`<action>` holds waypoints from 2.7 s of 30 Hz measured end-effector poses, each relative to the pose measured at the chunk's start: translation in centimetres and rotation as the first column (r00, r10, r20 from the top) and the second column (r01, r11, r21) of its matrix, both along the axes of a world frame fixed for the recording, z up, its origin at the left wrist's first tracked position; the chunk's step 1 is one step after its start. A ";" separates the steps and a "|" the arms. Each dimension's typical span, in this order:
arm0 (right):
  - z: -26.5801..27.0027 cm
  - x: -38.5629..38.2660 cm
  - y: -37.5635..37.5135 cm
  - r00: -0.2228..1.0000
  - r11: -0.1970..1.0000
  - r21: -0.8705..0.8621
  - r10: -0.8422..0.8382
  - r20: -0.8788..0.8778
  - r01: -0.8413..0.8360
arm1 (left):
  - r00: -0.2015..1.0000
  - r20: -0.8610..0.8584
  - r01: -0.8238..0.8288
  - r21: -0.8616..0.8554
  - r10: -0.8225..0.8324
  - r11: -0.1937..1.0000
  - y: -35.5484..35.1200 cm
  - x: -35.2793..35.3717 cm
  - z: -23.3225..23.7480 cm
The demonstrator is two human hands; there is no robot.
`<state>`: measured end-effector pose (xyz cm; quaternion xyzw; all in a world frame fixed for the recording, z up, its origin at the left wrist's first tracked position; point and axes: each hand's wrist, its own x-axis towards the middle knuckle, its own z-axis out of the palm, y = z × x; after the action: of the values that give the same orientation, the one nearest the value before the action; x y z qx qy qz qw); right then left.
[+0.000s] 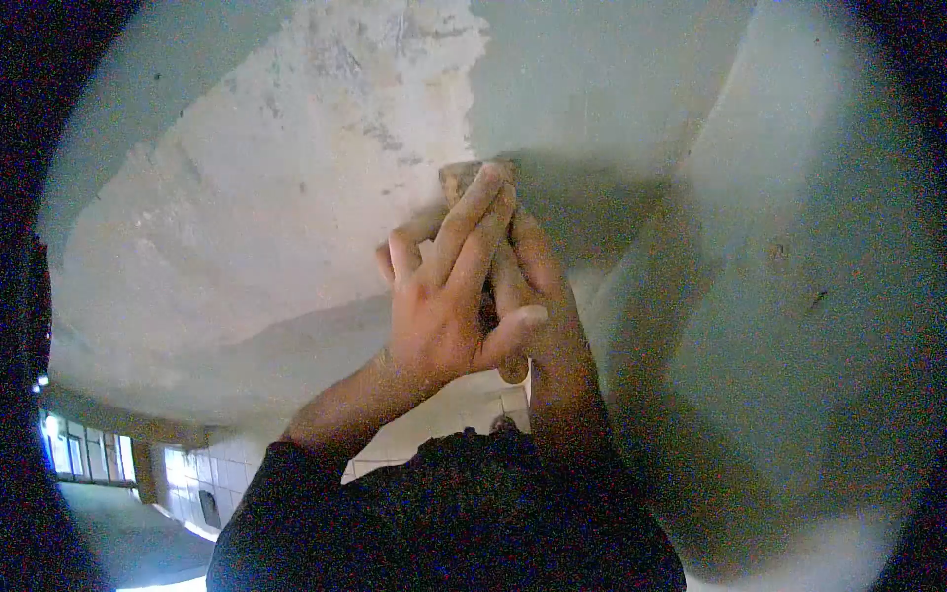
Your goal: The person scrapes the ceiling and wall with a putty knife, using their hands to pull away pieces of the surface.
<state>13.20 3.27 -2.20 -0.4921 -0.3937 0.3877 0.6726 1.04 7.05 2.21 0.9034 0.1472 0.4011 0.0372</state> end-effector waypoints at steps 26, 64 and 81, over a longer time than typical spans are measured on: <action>-0.4 -2.9 -0.8 1.000 1.000 -0.015 -0.009 0.002 0.009 | 0.984 0.178 -0.031 0.036 0.024 0.999 1.3 0.2 -0.2; -2.4 -4.7 0.2 0.992 0.995 0.011 -0.096 -0.077 0.097 | 0.997 0.079 -0.014 0.005 0.014 1.000 2.2 -1.8 -0.7; 1.3 -1.7 2.4 0.982 0.978 0.107 -0.176 -0.062 0.182 | 0.996 0.078 -0.045 0.084 0.039 0.995 4.0 0.5 2.8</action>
<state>11.53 5.68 -0.92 -0.4767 -0.3514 0.3156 0.7414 1.54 11.06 4.98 0.8848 0.1473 0.4421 -0.0045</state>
